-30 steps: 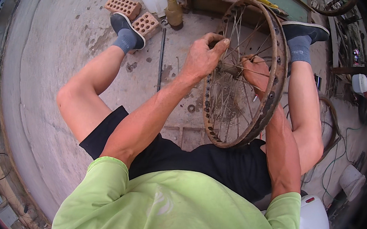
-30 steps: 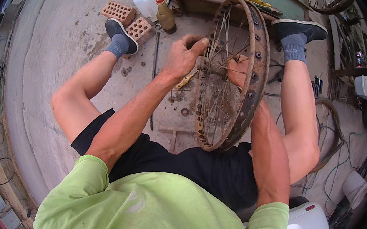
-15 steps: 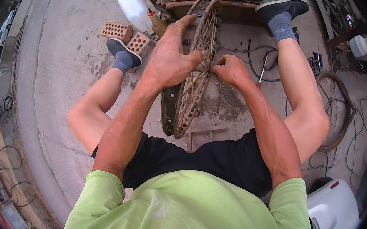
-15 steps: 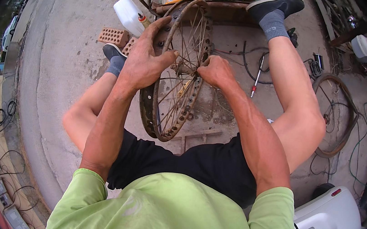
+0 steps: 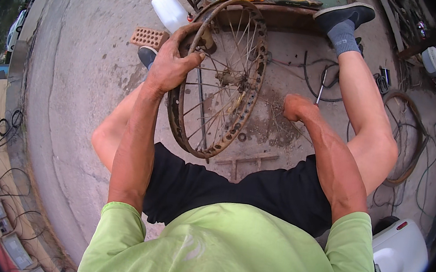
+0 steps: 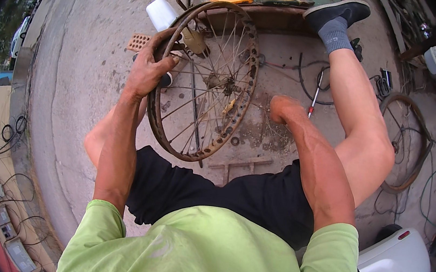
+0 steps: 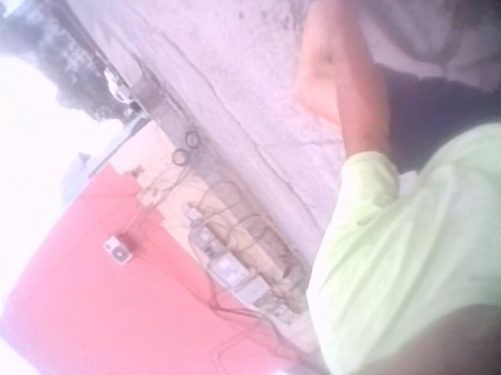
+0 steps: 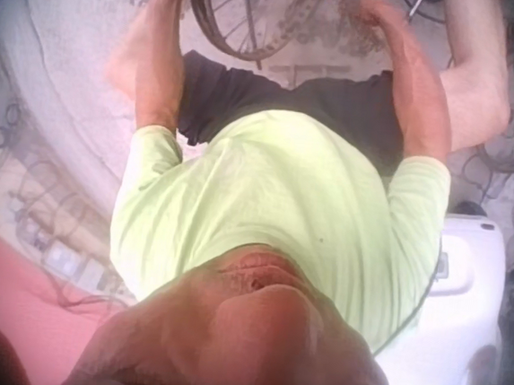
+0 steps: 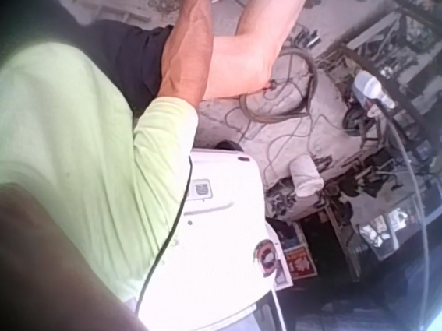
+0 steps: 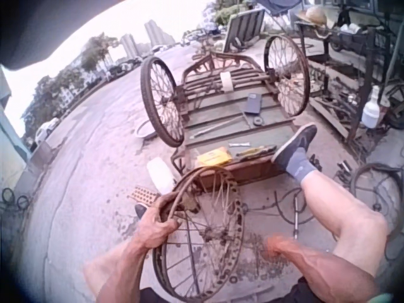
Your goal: The person sits on the ground and works on a bicycle wheel, using a screwdriver to adjust the spokes and rim. They rotate the wheel and repeatedly tighten or loosen the spoke nipples while inspecting the alignment.
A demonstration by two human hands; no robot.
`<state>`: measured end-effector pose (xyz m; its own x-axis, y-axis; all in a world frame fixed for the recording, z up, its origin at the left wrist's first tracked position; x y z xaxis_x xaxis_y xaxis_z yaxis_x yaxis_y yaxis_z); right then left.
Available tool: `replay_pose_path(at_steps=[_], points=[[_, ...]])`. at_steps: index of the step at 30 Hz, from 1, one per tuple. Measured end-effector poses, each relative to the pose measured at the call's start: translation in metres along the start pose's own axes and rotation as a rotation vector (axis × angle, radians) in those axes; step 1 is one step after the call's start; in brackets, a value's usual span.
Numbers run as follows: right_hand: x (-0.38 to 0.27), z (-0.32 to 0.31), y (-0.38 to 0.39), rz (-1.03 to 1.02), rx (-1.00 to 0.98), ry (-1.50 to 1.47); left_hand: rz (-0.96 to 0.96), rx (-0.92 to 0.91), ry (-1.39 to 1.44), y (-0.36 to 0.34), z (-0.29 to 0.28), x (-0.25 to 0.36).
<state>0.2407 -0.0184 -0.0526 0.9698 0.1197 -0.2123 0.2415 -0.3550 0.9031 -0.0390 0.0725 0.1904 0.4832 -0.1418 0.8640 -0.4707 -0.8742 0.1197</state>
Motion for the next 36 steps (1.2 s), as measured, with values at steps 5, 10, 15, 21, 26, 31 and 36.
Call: replay_pose_path(at_steps=[5,10,15,21,26,31,36], points=[[0.026,0.034,-0.034,0.036,-0.093,0.099,0.015,0.001,-0.038,0.008,-0.022,-0.016],[-0.013,0.0,-0.042,-0.148,0.338,-0.445,-0.014,-0.008,0.068,0.028,-0.024,-0.028],[-0.033,-0.009,-0.073,-0.296,0.171,-1.127,0.01,-0.023,0.137,0.034,-0.013,-0.025],[-0.043,0.0,-0.098,-0.322,0.08,-1.595,-0.013,-0.063,0.167,0.03,0.003,-0.008],[-0.045,0.005,-0.115,-0.359,0.079,-1.828,-0.028,-0.093,0.189,0.032,0.01,-0.003],[-0.046,0.004,-0.119,-0.278,0.033,-1.9,-0.011,-0.101,0.164,0.043,0.013,-0.005],[-0.046,0.005,-0.129,-0.349,0.062,-1.888,-0.022,-0.088,0.167,0.052,0.015,0.0]])
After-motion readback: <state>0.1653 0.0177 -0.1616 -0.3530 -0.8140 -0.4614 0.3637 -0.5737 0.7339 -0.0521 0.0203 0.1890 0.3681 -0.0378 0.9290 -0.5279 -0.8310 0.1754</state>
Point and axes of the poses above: each hand's wrist, its own y-axis away from the middle knuckle, its own z-axis out of the palm, x = y × z, the point moved 9 cm from there along -y, towards the middle knuckle, and after that the axes turned 13 degrees about -x, right-handed, at the moved point
